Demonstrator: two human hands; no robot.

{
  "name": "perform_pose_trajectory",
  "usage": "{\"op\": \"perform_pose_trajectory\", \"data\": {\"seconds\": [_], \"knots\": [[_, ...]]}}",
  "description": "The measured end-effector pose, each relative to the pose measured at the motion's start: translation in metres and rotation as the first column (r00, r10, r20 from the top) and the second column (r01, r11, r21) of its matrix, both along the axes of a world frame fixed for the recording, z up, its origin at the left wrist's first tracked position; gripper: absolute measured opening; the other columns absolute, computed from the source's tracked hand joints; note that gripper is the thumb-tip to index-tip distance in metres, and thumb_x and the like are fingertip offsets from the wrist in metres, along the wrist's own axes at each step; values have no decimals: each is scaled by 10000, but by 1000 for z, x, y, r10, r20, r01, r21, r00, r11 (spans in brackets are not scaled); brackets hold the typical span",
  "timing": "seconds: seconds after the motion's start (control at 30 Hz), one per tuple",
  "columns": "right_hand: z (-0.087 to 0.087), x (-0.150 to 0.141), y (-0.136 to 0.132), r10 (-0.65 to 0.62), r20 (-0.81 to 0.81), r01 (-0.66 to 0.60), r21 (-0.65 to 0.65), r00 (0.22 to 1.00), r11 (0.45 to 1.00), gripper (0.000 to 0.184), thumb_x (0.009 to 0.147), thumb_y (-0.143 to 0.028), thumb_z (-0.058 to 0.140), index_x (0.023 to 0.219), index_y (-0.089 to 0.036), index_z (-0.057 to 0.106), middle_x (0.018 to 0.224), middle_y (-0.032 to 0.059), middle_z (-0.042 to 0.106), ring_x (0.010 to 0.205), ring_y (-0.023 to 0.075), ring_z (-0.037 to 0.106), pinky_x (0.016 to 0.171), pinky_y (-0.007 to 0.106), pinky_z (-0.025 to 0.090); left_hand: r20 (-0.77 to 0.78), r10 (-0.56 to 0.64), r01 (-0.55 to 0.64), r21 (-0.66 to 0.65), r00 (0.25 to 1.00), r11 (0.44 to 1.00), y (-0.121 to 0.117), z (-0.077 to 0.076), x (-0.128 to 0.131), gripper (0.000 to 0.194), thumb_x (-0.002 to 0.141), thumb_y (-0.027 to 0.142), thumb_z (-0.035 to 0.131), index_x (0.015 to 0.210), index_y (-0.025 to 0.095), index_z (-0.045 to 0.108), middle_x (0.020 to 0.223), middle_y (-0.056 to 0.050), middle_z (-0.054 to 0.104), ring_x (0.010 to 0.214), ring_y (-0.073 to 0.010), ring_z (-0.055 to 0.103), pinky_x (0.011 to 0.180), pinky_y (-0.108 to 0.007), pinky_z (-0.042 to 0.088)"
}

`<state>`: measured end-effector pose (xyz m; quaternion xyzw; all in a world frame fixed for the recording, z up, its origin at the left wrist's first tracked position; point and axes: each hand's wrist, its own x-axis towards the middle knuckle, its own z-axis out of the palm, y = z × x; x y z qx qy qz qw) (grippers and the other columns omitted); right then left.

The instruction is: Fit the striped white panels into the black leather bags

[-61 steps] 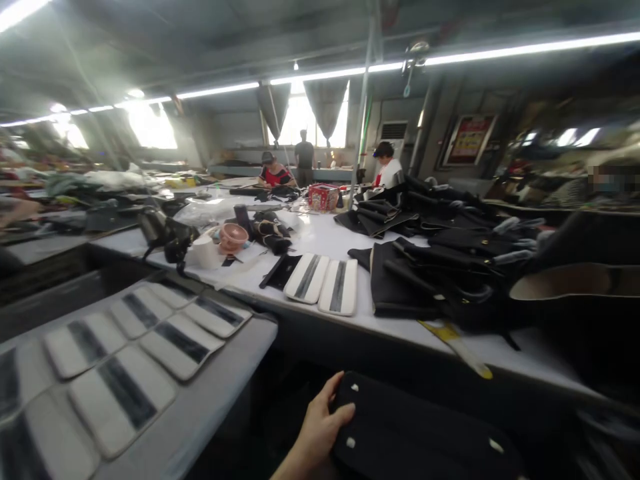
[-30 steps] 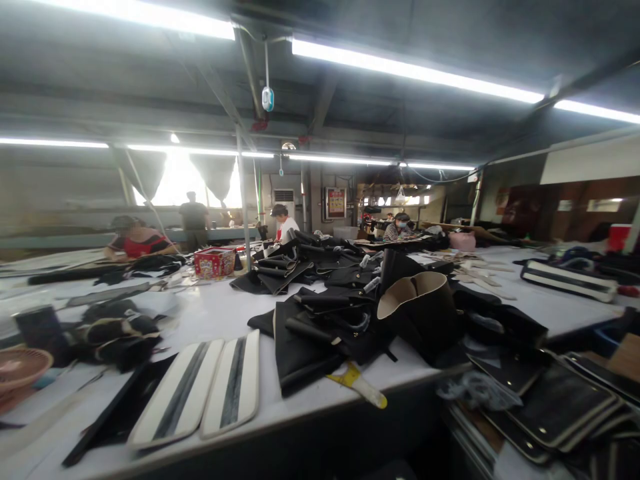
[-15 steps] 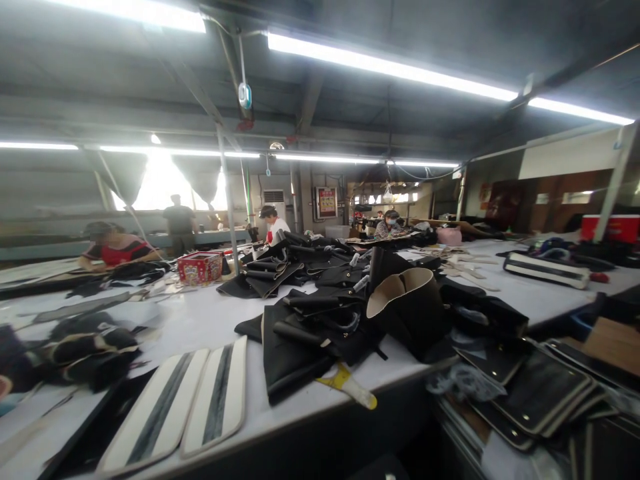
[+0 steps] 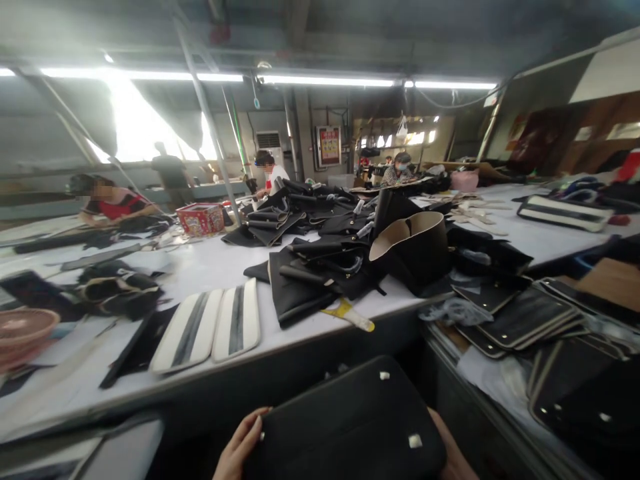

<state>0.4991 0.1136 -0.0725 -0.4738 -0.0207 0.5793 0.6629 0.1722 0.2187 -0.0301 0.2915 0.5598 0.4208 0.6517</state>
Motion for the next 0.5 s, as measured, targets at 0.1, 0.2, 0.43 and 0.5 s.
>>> {"op": "perform_pose_trajectory", "data": {"seconds": [0.1, 0.2, 0.43, 0.5], "knots": [[6, 11, 14, 154, -123, -155, 3, 980, 988, 205, 787, -301, 730, 775, -97, 750, 852, 149, 735, 916, 302, 702, 820, 394, 558, 106, -49, 53, -42, 993, 998, -1, 1, -5, 565, 641, 494, 813, 1105, 207, 668, 1063, -60, 733, 1049, -279, 676, 824, -311, 563], [24, 17, 15, 215, -79, -207, 90, 973, 974, 200, 769, -278, 753, 910, -138, 777, 964, 120, 751, 965, 273, 700, 836, 323, 544, 152, -37, 49, -77, 988, 996, -2, 7, -7, 520, 694, 427, 793, 1143, 211, 647, 1122, -58, 718, 1026, -267, 686, 774, -293, 567], [3, 2, -10, -29, -176, 20, -57, 984, 998, 222, 661, -253, 828, 858, -159, 788, 978, 93, 761, 992, 273, 703, 911, 334, 560, 200, -24, 40, -74, 979, 996, -3, 7, -7, 480, 729, 402, 769, 1140, 196, 631, 1072, -64, 723, 878, -248, 716, 707, -299, 566], [-5, -4, -12, -150, -250, 125, -113, 956, 986, 167, 669, -263, 808, 812, -180, 786, 1012, 82, 758, 1059, 281, 681, 960, 362, 547, 214, -19, 33, -62, 977, 998, -3, 6, -8, 469, 734, 395, 769, 1136, 195, 633, 1068, -60, 724, 847, -226, 716, 728, -294, 563]]}}
